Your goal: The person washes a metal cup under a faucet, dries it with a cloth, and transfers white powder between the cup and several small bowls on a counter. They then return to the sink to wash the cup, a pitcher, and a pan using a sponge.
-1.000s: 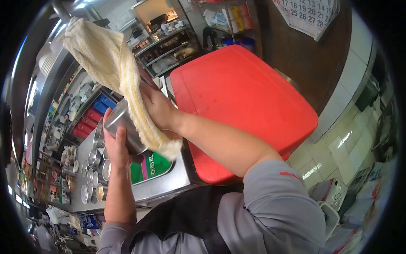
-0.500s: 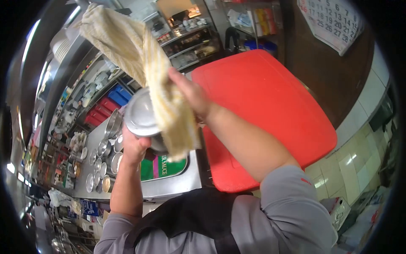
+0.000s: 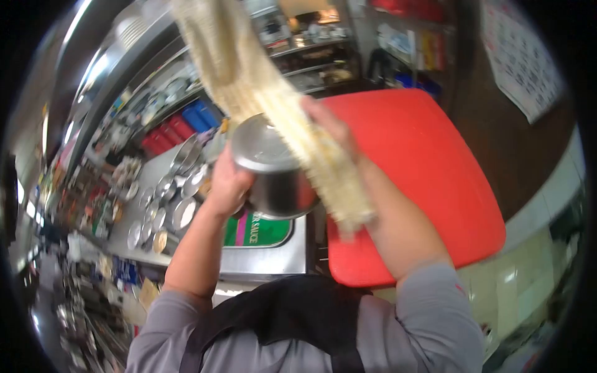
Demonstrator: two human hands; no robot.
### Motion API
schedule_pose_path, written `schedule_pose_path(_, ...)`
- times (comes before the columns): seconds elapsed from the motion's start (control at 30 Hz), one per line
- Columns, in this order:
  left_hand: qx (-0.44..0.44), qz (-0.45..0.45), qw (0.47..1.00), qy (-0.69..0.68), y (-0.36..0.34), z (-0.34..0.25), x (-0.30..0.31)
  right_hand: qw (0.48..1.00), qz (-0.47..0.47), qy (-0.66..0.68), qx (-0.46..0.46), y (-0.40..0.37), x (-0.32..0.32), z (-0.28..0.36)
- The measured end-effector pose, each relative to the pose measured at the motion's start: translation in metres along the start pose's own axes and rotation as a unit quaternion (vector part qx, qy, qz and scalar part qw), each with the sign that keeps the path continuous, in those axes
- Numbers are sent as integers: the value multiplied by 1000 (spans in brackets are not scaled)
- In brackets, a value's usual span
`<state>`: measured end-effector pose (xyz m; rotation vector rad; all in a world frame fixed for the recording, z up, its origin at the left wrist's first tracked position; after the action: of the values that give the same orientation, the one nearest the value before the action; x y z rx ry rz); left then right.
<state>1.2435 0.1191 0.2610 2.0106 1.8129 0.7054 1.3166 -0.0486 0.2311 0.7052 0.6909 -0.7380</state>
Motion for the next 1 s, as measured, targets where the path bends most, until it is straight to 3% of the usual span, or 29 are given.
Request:
schedule_pose_path(0.03,23,-41,999,14,3,3,3,997,-66,12,39,6,15,0)
schedule_pose_path(0.07,41,-90,995,15,7,20,12,954,-76,-218,192,10,38,10)
schedule_pose_path(0.1,60,-139,988,14,7,36,20,939,-74,-261,211,5,20,15)
schedule_pose_path(0.13,193,-113,968,-109,-2,37,12,932,-51,-287,216,-3,-8,15)
schedule_pose_path(0.17,314,-80,916,-236,-11,36,-1,919,-33,-319,229,-9,-24,11)
schedule_pose_path(0.23,322,-57,901,-286,-18,43,-7,861,-10,-408,303,-12,-29,8)
schedule_pose_path(0.3,287,-122,908,-279,-16,31,-4,837,-2,-418,353,-10,-23,7)
schedule_pose_path(0.33,260,-107,927,-246,-12,28,0,843,-2,-412,346,-11,-23,7)
schedule_pose_path(0.37,232,-99,945,-208,-8,24,8,813,-34,-444,375,-11,-15,8)
schedule_pose_path(0.43,137,-152,978,-32,-2,13,19,803,-59,-454,381,-9,2,12)
schedule_pose_path(0.5,96,-128,986,-43,14,40,20,823,-78,-433,359,-7,22,15)
schedule_pose_path(0.57,29,-219,951,-217,9,-3,5,857,-93,-391,323,-7,39,7)
schedule_pose_path(0.63,-21,-220,950,-221,20,-7,4,920,-97,-283,252,-9,44,-8)
schedule_pose_path(0.67,-45,-217,949,-224,27,-3,4,892,-77,-350,277,-8,52,-10)
schedule_pose_path(0.73,-36,-263,961,-80,25,-3,8,815,-32,-478,326,-10,61,-13)
schedule_pose_path(0.83,-42,-301,950,63,21,10,6,676,-25,-619,400,-28,-28,-34)
schedule_pose_path(0.87,-48,-293,948,113,15,9,1,472,5,-740,479,-34,-61,-37)
schedule_pose_path(0.97,-49,-186,961,201,-8,1,-14,373,56,-829,414,-28,-50,-30)
schedule_pose_path(1.0,-73,-130,959,242,-18,-5,-20,605,8,-739,297,-25,-40,-16)
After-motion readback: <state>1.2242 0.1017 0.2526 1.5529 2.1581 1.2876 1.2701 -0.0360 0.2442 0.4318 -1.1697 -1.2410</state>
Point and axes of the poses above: each hand's wrist, its own y-axis towards the middle knuckle, its own x-axis out of the back of the hand, z = x × y, the point moved 4 cm from there along y, towards the middle knuckle, and after that the axes turned 5 degrees about -z, right-handed, at the moved point
